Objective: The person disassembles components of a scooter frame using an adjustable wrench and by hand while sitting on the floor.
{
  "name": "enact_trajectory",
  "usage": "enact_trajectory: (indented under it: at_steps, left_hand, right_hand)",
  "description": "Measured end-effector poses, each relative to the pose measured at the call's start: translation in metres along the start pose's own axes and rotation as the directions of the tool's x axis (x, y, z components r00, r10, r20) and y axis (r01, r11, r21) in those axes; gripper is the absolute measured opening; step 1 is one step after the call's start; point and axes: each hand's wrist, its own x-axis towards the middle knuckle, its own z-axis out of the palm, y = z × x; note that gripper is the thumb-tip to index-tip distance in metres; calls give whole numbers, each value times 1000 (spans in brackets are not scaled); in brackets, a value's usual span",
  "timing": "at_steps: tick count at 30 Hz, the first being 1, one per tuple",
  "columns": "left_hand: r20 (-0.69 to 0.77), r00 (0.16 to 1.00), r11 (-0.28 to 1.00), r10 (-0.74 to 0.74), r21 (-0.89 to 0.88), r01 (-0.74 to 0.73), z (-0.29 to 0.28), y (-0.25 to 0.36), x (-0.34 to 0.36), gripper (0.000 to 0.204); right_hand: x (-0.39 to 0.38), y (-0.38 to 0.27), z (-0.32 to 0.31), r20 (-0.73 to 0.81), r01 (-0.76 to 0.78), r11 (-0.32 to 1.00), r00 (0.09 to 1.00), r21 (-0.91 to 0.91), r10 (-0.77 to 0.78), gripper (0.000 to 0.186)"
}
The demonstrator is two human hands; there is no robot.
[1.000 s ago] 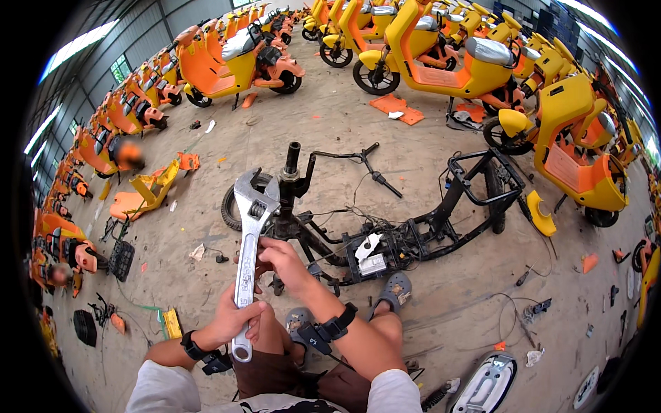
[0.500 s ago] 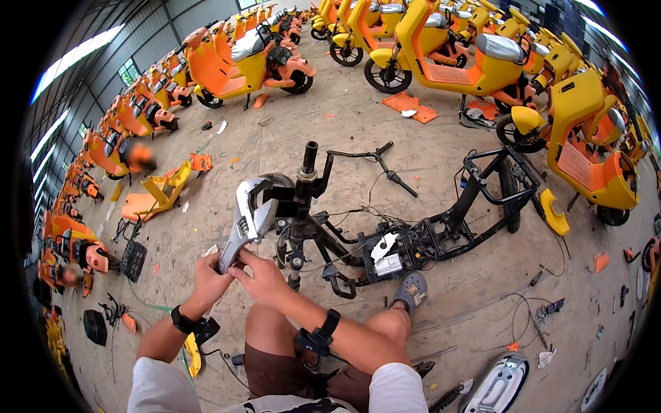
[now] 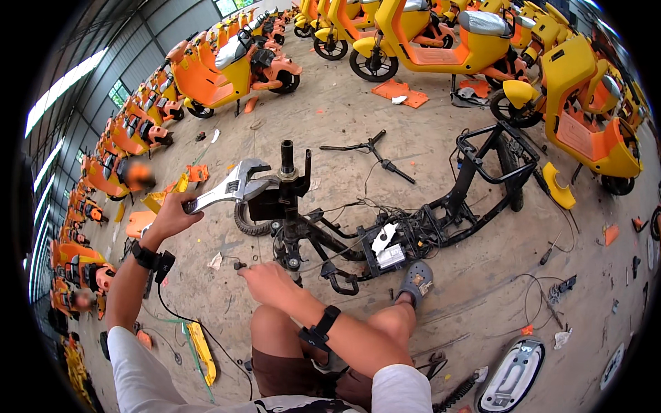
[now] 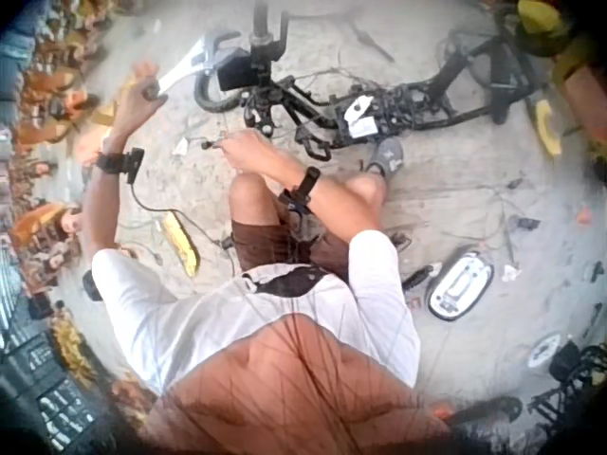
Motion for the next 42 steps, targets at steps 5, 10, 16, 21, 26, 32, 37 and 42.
enact_trajectory:
  at_steps: [5, 10, 16, 21, 26, 32, 37, 42]
  left_hand:
    - [69, 993, 995, 95, -50, -92, -11, 11, 30, 29]
    - [187, 961, 979, 201, -2, -204, -14, 2, 72, 25]
    - [245, 920, 943, 307, 52, -328, -20, 15, 107, 26]
    - [258, 917, 936, 305, 97, -339, -18, 26, 108, 24]
    - [278, 930, 965, 242, 33, -261, -8, 31, 68, 25]
    - [349, 927, 990, 138, -47, -130, -14, 64, 22, 34]
    - [649, 754, 818, -102, -376, 435, -13, 117, -11, 32]
    - [695, 718, 358, -29, -663, 657, 15, 128, -36, 37]
  right_hand:
    - [-4, -2, -4, 78, 32, 998, 997, -47, -28, 27]
    - [-5, -2, -10, 89, 47, 996, 995, -73, -40, 24]
    - [-8, 2, -14, 93, 35, 996, 995, -86, -27, 22]
    - [-15, 8, -10, 53, 57, 996, 997, -67, -53, 17]
    - [-18, 6, -15, 25, 37, 998, 999, -58, -36, 15]
    - [-21, 1, -17, 79, 17, 997, 997, -79, -10, 14]
    - [-19, 1, -12, 12, -7, 1000, 1000, -14, 7, 20]
    - [-6, -10, -24, -67, -349, 895, 922, 279, 380, 17]
